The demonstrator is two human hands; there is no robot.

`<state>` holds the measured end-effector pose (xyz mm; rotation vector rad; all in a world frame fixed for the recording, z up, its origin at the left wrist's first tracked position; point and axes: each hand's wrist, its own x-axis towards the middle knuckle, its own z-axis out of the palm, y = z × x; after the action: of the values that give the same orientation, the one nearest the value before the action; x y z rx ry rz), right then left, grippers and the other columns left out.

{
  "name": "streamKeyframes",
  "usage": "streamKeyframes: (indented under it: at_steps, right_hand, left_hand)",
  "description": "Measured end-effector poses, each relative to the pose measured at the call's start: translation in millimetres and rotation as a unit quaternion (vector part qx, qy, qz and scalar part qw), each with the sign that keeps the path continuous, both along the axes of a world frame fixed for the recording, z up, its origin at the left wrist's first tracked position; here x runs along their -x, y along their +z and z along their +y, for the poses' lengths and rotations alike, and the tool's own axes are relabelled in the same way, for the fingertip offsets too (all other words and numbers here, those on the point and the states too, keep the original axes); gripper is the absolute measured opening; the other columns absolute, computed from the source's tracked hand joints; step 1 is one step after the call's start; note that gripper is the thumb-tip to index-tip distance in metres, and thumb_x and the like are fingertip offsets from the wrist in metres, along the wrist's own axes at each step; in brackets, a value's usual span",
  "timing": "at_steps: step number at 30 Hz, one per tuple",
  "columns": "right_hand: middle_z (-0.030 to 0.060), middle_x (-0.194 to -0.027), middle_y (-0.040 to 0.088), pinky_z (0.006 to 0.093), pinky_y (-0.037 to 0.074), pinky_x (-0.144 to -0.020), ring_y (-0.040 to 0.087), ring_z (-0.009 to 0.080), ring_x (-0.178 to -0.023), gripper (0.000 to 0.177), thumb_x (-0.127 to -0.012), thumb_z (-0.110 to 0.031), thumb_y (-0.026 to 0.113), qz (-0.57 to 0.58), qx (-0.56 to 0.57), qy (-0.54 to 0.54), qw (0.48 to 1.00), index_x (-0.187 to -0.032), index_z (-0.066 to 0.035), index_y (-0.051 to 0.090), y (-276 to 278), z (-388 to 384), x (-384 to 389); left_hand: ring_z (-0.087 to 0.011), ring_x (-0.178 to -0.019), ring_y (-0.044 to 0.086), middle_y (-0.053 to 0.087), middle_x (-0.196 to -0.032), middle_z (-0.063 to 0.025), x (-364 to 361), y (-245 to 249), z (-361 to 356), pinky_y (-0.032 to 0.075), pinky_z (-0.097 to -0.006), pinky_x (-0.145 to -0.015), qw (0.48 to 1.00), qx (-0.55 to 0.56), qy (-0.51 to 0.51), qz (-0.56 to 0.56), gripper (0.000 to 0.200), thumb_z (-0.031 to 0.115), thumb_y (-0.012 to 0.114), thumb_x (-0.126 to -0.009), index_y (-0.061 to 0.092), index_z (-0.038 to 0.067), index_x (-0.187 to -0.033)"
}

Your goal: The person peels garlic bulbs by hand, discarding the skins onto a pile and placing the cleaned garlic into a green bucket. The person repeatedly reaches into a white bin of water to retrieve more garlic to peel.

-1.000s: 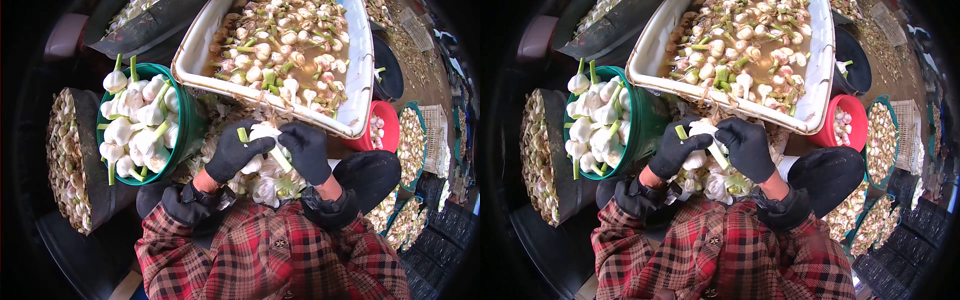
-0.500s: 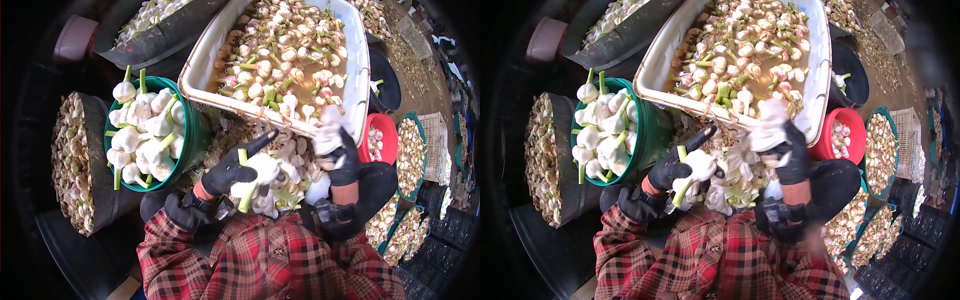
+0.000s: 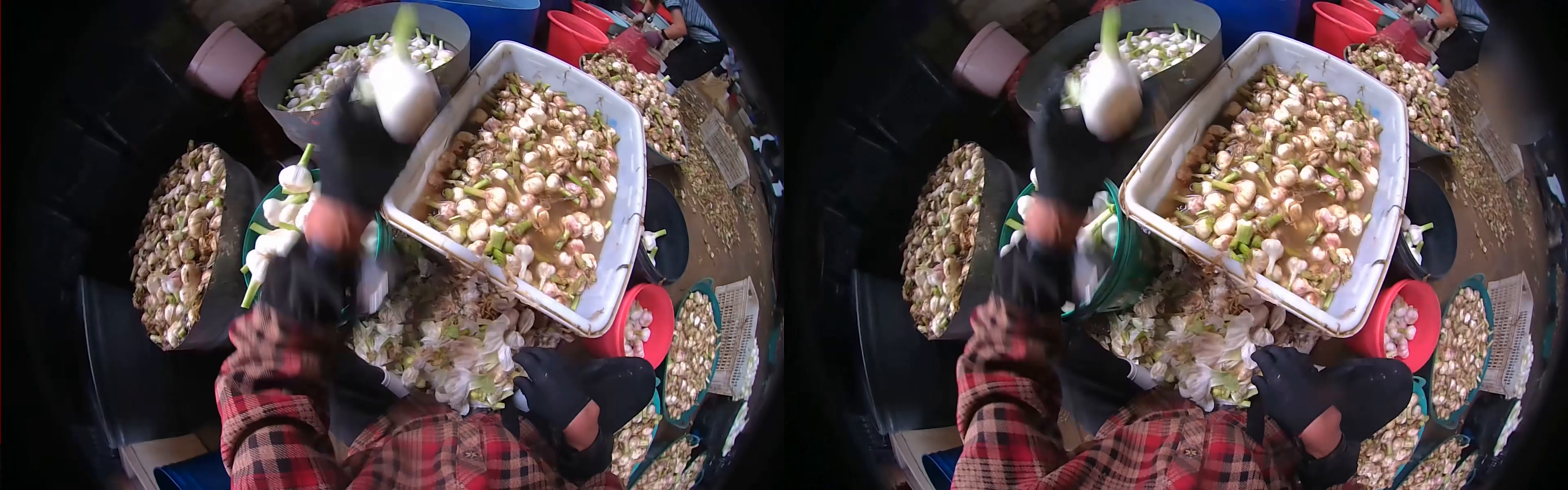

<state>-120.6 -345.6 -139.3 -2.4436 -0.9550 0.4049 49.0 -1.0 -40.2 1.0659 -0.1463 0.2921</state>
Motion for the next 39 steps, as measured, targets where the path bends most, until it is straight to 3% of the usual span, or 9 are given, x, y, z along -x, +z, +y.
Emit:
streamKeyframes:
  at_steps: [1,3,7,12,13,18,28,33,39]
  right_hand:
    - [0.0136,-0.103,0.059,0.0407,0.047,-0.083,0.058,0.0313,-0.094,0.030,-0.080,-0.014,0.063,-0.030,0.005,0.018,0.999,-0.108,-0.004,0.058,12.2,6.5,-4.2]
    - [0.0131,-0.102,0.060,0.0413,0.047,-0.083,0.058,0.0314,-0.093,0.029,-0.080,-0.015,0.064,-0.016,-0.006,0.017,1.000,-0.107,-0.005,0.058,23.7,11.5,-11.9]
    - [0.0134,-0.094,0.065,0.0392,0.051,-0.074,0.063,0.0312,-0.086,0.024,-0.079,-0.016,0.069,0.010,-0.088,-0.011,0.996,-0.101,-0.007,0.064,34.5,8.9,-49.9]
    - [0.0125,-0.090,0.067,0.0359,0.051,-0.071,0.066,0.0317,-0.079,0.020,-0.083,-0.016,0.066,-0.056,-0.057,-0.045,0.996,-0.100,-0.006,0.067,26.2,31.8,-156.7]
    - [0.0136,-0.094,0.066,0.0397,0.051,-0.073,0.065,0.0326,-0.082,0.023,-0.082,-0.021,0.064,-0.058,-0.023,-0.046,0.997,-0.102,-0.007,0.066,18.2,41.7,-181.4]
    - [0.0199,-0.107,0.063,0.0448,0.048,-0.087,0.059,0.0350,-0.103,0.038,-0.080,-0.025,0.056,-0.105,0.073,-0.046,0.991,-0.112,-0.006,0.060,-57.1,102.7,-273.8]
    - [0.0244,-0.120,0.057,0.0435,0.045,-0.096,0.057,0.0366,-0.110,0.061,-0.074,-0.034,0.066,-0.033,0.246,-0.106,0.963,-0.123,0.000,0.055,-68.0,128.3,-292.2]
    - [0.0193,-0.082,0.068,0.0360,0.052,-0.070,0.067,0.0277,-0.073,0.060,-0.081,-0.043,0.067,0.133,-0.141,-0.168,0.967,-0.115,0.005,0.058,8.8,105.1,-200.9]
    - [0.0040,-0.071,0.063,0.0229,0.046,-0.047,0.061,0.0095,-0.058,0.041,-0.097,-0.038,0.051,0.402,-0.329,-0.255,0.816,-0.103,0.001,0.063,26.4,112.9,-108.6]
  left_hand:
    - [-0.0333,-0.128,0.042,0.043,-0.137,-0.0236,-20.2,31.0,21.3,0.032,-0.0446,-0.110,0.992,-0.111,-0.002,-0.059,0.071,0.045,0.052,-0.091,0.032,-0.007,-0.136]
    - [-0.0354,-0.131,0.038,0.033,-0.142,-0.0290,-76.7,35.6,86.3,0.031,-0.0440,-0.113,0.980,0.171,-0.079,-0.060,0.072,0.039,0.052,-0.093,0.021,-0.009,-0.137]
    - [-0.0345,-0.132,0.038,0.032,-0.143,-0.0291,-7.6,36.6,5.5,0.024,-0.0437,-0.115,0.952,0.302,-0.046,0.032,0.056,0.027,0.044,-0.098,0.024,-0.006,-0.138]
    - [-0.0262,-0.109,0.061,0.065,-0.113,-0.0151,97.8,-56.8,-68.4,0.049,-0.0396,-0.094,0.904,-0.407,-0.128,-0.010,0.046,0.032,0.054,-0.095,0.053,-0.003,-0.124]
    - [-0.0252,-0.090,0.068,0.068,-0.101,-0.0134,119.8,-71.9,-81.2,0.053,-0.0363,-0.079,0.944,-0.179,-0.236,0.146,0.049,0.034,0.057,-0.093,0.053,-0.002,-0.125]
    - [-0.0396,-0.074,0.062,0.063,-0.078,-0.0217,150.4,-125.3,-91.8,0.049,-0.0460,-0.065,0.622,-0.596,-0.507,-0.034,0.049,0.028,0.064,-0.078,0.056,0.000,-0.118]
    - [-0.0324,-0.062,0.063,0.063,-0.071,-0.0150,135.4,-115.0,-77.4,0.050,-0.0381,-0.059,0.859,-0.485,-0.161,-0.014,0.028,0.017,0.068,-0.082,0.064,0.005,-0.108]
    - [-0.0273,-0.089,0.064,0.061,-0.106,-0.0182,117.3,-114.5,-80.7,0.052,-0.0356,-0.079,0.928,-0.361,0.093,0.021,0.047,0.008,0.070,-0.081,0.051,-0.003,-0.123]
    - [-0.0173,-0.106,0.057,0.059,-0.116,-0.0112,120.1,-120.9,-80.5,0.047,-0.0319,-0.092,0.977,-0.174,-0.005,0.121,0.052,0.007,0.071,-0.082,0.047,-0.004,-0.126]
